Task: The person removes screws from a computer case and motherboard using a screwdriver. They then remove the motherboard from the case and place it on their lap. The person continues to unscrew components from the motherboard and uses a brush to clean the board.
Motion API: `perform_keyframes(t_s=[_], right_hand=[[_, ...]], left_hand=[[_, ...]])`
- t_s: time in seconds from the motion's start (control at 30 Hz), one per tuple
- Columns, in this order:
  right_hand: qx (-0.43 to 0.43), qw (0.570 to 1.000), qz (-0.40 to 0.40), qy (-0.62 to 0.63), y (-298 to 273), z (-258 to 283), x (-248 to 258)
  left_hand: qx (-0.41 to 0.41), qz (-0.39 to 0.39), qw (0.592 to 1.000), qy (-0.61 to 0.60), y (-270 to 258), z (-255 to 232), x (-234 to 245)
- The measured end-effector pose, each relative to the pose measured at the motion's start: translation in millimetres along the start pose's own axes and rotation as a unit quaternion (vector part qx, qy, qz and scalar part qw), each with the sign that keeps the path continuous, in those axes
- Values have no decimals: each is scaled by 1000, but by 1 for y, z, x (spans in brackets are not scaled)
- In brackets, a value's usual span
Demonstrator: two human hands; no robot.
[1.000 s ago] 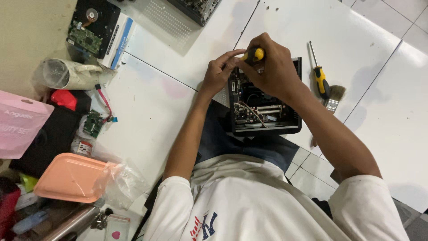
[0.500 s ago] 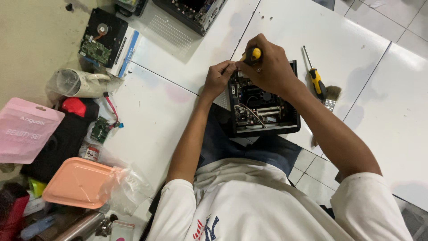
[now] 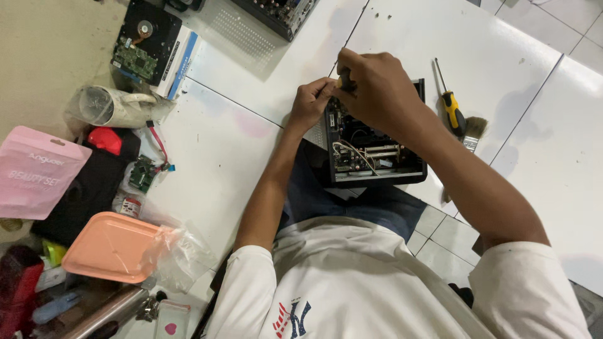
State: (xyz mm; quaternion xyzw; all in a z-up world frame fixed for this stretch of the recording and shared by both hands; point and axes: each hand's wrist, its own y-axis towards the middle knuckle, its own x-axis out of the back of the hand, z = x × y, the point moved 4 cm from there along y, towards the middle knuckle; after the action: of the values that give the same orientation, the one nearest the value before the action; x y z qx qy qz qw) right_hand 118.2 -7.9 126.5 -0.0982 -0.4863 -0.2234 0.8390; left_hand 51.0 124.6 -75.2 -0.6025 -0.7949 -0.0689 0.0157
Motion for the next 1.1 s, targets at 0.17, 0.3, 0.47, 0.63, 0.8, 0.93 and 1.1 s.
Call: perform_keyframes(t_s=[0.17, 0.3, 0.47, 0.63, 0.8, 0.93, 1.1], right_hand=[[-49, 980, 88, -171, 24, 3, -12], [-38, 966, 122, -226, 37, -2, -19], [10, 966, 156, -206, 49, 21, -18], [45, 968, 192, -155, 56, 18, -16], [102, 982, 135, -87, 42, 22, -4], [-50, 987, 126, -81, 37, 12, 8], [-95, 971, 140, -166, 38, -10, -8]], left_hand=[[1, 9, 999, -45, -1, -3, -2], [17, -47, 998, -38, -3, 23, 2], [-161, 1, 987, -21, -11, -49, 28], [-127, 36, 984, 116, -17, -72, 33], [-164, -8, 981, 107, -10, -70, 22], [-173, -46, 957, 228, 5, -67, 18], [-157, -57, 975, 150, 5, -64, 16]])
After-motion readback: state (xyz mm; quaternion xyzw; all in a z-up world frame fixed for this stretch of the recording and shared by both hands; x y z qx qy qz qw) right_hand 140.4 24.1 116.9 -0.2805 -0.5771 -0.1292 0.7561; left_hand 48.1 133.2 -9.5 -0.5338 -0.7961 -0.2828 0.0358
